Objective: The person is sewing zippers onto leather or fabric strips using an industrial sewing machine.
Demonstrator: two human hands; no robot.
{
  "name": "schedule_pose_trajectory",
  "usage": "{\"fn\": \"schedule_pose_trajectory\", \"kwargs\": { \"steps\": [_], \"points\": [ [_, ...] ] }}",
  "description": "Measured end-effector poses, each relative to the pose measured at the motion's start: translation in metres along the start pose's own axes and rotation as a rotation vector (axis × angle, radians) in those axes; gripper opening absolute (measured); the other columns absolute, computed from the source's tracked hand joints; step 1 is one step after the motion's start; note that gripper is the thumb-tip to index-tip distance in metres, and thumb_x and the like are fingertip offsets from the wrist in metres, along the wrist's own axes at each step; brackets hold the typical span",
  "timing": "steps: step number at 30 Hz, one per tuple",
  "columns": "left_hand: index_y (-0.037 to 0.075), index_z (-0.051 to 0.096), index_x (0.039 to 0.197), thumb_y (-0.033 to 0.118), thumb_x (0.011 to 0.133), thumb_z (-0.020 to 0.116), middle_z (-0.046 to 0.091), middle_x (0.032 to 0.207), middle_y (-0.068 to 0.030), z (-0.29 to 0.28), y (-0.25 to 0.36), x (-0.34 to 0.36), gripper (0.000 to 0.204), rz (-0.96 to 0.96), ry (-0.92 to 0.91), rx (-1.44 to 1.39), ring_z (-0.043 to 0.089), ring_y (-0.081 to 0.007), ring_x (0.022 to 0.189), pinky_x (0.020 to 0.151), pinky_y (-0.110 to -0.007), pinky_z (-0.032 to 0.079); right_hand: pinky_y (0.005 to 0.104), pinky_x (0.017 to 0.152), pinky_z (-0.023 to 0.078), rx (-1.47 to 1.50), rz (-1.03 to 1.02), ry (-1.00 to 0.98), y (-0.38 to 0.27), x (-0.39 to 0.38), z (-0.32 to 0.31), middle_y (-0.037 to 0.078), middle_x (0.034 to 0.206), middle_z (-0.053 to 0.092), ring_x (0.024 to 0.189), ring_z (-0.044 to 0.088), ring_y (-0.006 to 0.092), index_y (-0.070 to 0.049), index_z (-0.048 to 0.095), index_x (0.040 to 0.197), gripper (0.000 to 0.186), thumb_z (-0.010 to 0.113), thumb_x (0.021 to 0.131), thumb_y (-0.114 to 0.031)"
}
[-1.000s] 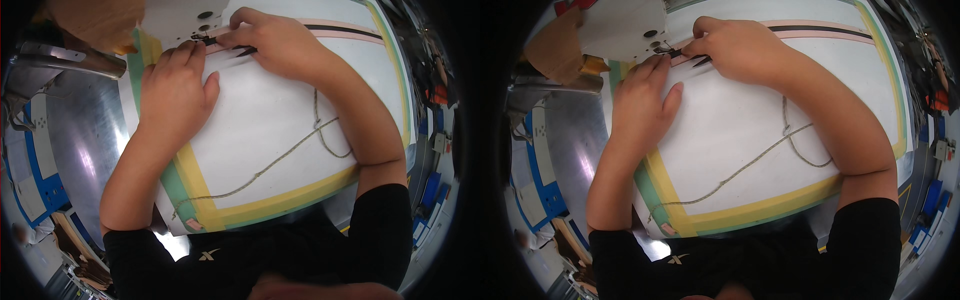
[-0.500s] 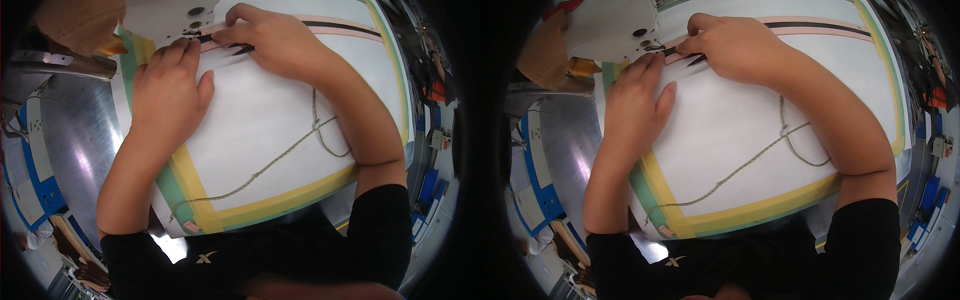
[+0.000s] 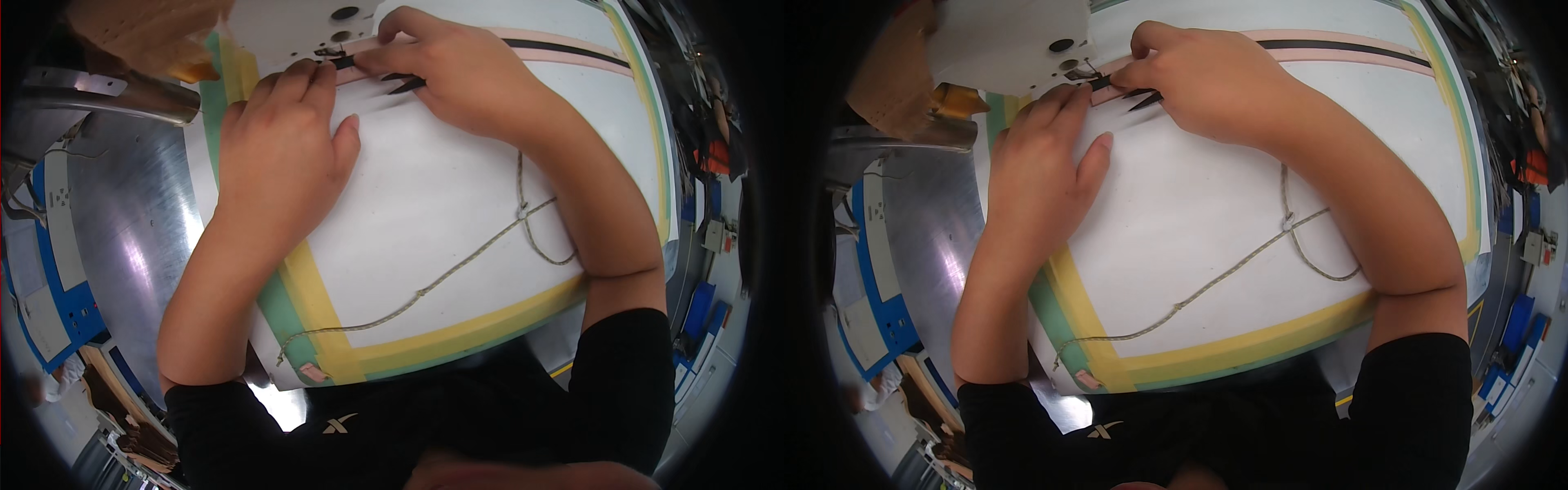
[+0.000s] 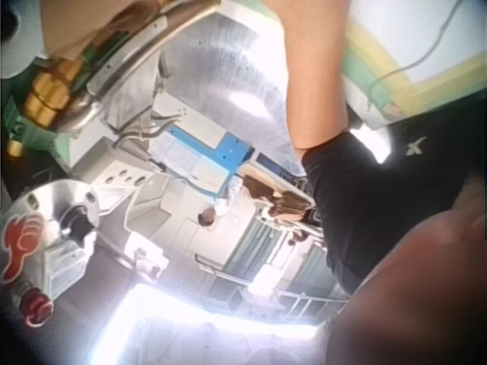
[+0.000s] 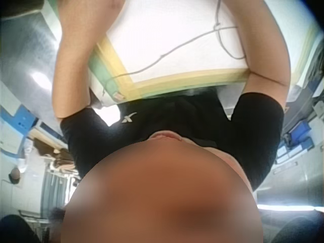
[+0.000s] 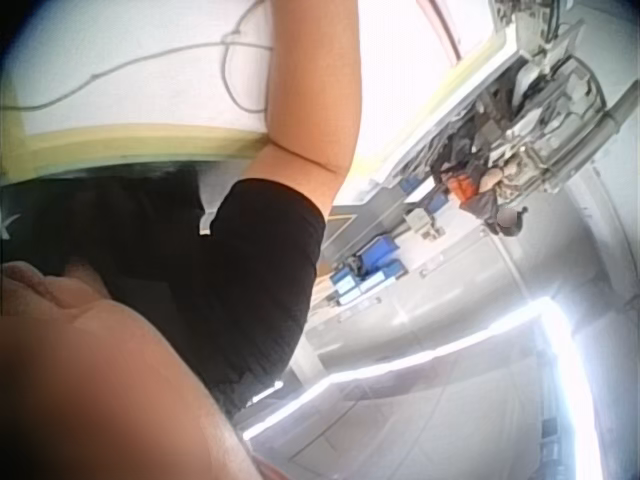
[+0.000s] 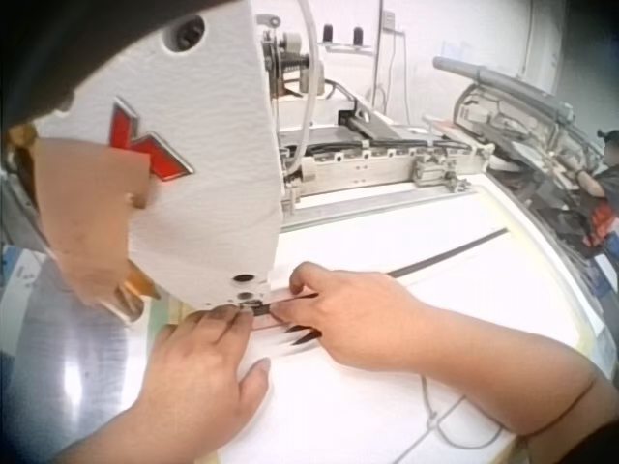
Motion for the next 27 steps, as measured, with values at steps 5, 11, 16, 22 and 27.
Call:
{"fn": "schedule_pose_trajectory", "kwargs": {
  "steps": [5,11,16,22,27],
  "points": [
    [-0.002,0.064,0.136,0.022,0.092,0.072,0.066,0.134,-0.0179,-0.004,0.000,0.000,0.051,-0.034,-0.062,-0.067,0.064,-0.0359,0.121,0.100,-0.046,0.050,0.0432,0.081,0.057,0.027,0.022,-0.050,0.001,0.000,-0.002,0.006,0.117,0.067,0.098,0.071,0.0297,-0.021,0.078,0.121,0.042,0.055,0.092,-0.002],
    [-0.002,0.064,0.136,0.021,0.092,0.072,0.066,0.133,-0.0178,-0.008,0.002,0.003,0.051,-0.037,-0.094,-0.058,0.064,-0.0359,0.119,0.099,-0.046,0.050,0.0435,0.081,0.057,0.008,0.034,-0.028,0.000,0.001,0.000,0.006,0.117,0.067,0.099,0.071,0.0293,-0.022,0.078,0.121,0.042,0.057,0.091,-0.001],
    [-0.002,0.063,0.137,0.021,0.091,0.072,0.066,0.133,-0.0177,-0.008,0.002,0.003,0.051,-0.042,-0.107,-0.046,0.064,-0.0355,0.119,0.099,-0.046,0.051,0.0435,0.080,0.057,0.030,0.022,0.010,0.003,0.000,-0.001,0.006,0.114,0.068,0.098,0.071,0.0295,-0.016,0.078,0.118,0.038,0.059,0.088,-0.002],
    [0.001,0.063,0.138,0.024,0.091,0.072,0.066,0.131,-0.0178,-0.005,0.005,0.003,0.052,-0.048,-0.100,-0.071,0.064,-0.0356,0.117,0.096,-0.048,0.052,0.0455,0.078,0.057,-0.031,0.073,-0.063,0.002,-0.003,-0.012,0.007,0.107,0.068,0.095,0.070,0.0312,-0.011,0.078,0.110,0.031,0.059,0.087,-0.003],
    [0.010,0.061,0.142,0.032,0.094,0.070,0.065,0.132,-0.0153,-0.010,0.018,0.007,0.053,-0.087,-0.123,0.044,0.065,-0.0345,0.115,0.092,-0.048,0.053,0.0447,0.076,0.059,-0.114,0.089,-0.107,-0.007,-0.011,-0.019,0.009,0.106,0.066,0.092,0.071,0.0317,-0.006,0.075,0.110,0.029,0.056,0.088,-0.002]
  ]
}}
Point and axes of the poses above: each hand's wrist, its own x-axis towards the middle knuckle, its own z-axis out of the palm, y = z × x, the point moved 2 cm from there along x, towards the middle knuckle
